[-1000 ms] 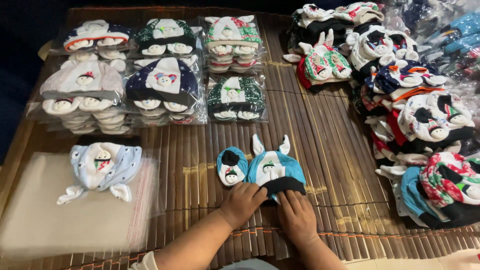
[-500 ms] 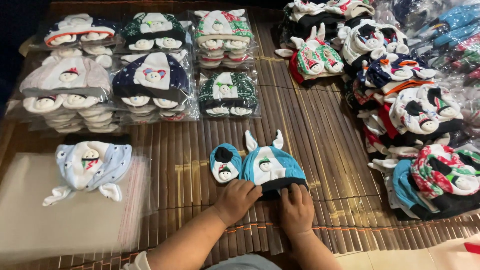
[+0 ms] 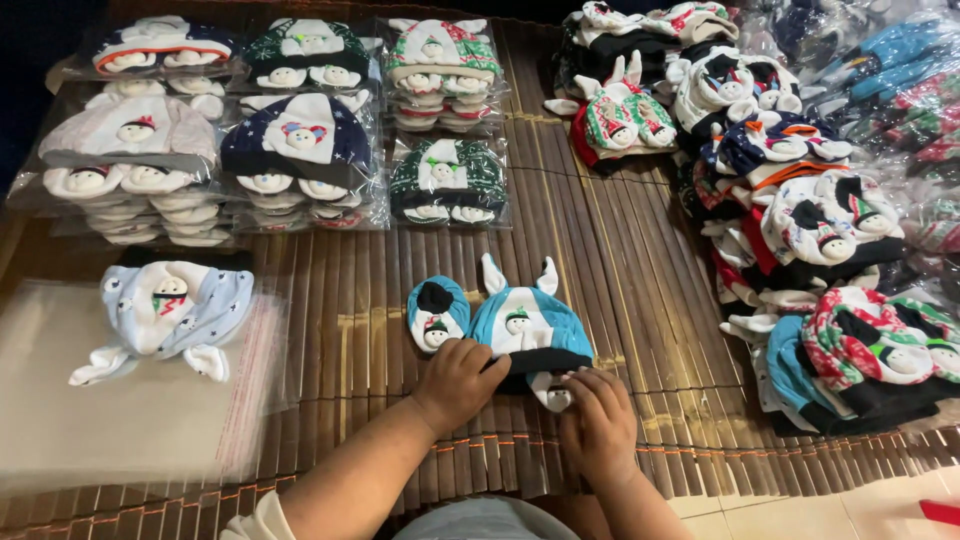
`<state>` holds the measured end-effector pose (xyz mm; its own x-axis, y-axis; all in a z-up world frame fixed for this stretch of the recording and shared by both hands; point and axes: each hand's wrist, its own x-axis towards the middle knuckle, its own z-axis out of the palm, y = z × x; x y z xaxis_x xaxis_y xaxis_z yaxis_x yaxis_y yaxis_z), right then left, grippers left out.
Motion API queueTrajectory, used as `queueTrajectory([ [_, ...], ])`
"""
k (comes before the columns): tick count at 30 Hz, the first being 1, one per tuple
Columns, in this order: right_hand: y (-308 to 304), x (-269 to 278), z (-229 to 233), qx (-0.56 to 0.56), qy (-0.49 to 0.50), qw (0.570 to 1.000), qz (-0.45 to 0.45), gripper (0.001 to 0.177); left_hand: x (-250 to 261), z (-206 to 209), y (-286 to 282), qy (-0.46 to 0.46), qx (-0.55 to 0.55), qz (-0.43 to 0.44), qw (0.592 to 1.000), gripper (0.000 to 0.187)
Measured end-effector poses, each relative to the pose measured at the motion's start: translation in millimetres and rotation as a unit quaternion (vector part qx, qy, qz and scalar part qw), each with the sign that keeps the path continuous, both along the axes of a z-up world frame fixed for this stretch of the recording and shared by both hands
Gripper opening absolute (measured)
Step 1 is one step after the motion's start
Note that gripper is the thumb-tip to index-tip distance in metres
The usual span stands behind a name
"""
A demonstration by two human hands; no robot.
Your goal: Packaging baby hats into individual plastic bags
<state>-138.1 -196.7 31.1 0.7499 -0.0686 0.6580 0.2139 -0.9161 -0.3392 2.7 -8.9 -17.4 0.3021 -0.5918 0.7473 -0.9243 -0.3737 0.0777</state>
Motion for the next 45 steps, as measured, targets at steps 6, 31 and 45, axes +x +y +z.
queueTrajectory([
  [6, -17, 19, 15, 0.011, 0.094, 0.995, 0.038, 0.044, -1, 11, 2, 0.032, 0.012, -0.03, 0.999, 0.052],
  [31, 84, 152, -21, -0.179, 0.18, 0.96, 0.12, 0.085, 9, 8, -2, 0.018, 0.052, 0.065, 0.996, 0.026],
  [45, 79, 179, -46, 0.048, 0.418, 0.907, -0.003, 0.045, -8, 39, -5, 0.09, 0.133, 0.097, 0.982, 0.026],
])
